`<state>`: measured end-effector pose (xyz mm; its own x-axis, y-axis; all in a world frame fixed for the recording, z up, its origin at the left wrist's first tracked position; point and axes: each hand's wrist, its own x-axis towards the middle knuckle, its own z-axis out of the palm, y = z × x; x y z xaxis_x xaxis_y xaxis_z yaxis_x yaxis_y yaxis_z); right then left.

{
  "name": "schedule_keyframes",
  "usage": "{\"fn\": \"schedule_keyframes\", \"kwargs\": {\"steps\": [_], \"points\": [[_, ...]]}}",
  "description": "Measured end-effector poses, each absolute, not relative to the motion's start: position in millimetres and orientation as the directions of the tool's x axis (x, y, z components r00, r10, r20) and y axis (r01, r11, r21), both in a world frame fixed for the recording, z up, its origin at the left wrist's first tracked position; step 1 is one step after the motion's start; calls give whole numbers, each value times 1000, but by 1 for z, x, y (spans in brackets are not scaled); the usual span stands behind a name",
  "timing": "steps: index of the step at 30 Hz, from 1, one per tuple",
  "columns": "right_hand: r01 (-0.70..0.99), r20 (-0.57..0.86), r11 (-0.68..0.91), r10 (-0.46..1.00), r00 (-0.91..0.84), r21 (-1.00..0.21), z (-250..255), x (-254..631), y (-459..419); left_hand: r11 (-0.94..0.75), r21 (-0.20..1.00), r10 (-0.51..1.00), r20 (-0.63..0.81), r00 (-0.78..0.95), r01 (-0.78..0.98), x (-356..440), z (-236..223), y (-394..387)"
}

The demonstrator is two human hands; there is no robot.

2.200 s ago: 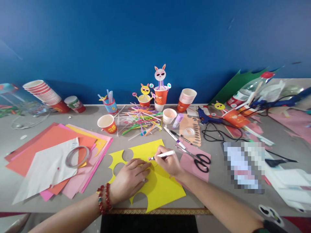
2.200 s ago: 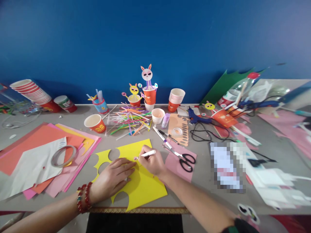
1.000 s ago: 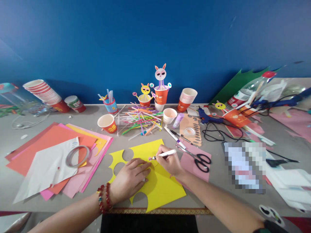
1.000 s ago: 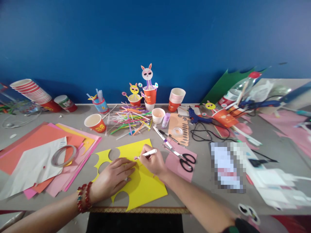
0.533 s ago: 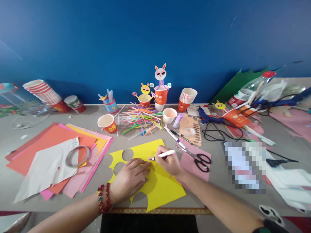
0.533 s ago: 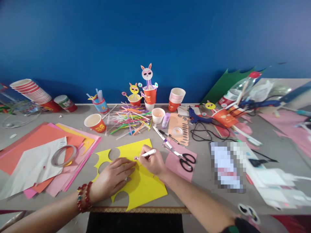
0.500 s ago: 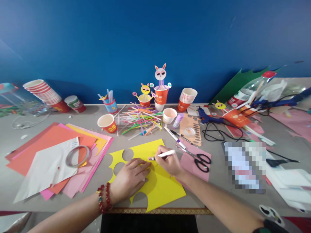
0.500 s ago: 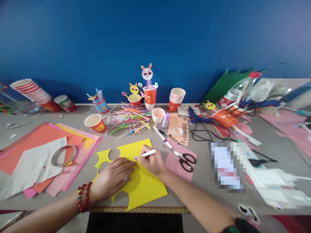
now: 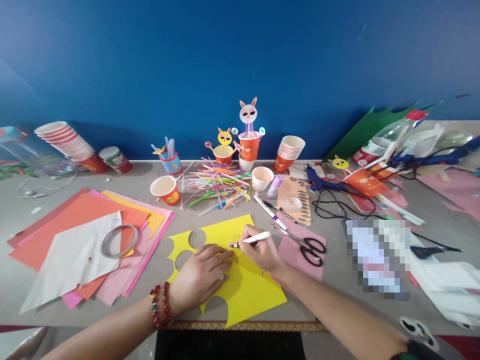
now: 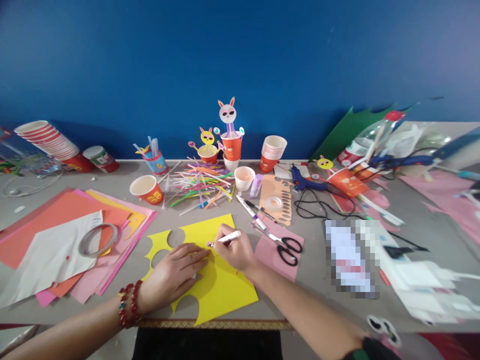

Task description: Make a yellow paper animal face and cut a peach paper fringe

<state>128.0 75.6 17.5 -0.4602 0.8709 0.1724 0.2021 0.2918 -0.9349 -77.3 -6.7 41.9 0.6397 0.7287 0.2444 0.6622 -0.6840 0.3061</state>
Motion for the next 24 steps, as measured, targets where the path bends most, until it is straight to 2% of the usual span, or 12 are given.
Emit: {"fn": "schedule_keyframes", "kwargs": {"steps": [24], "points": [[217,146,273,872,-466,-937,18,128,75,-683,306,731,261,631,664,-77,43,-7]]}}
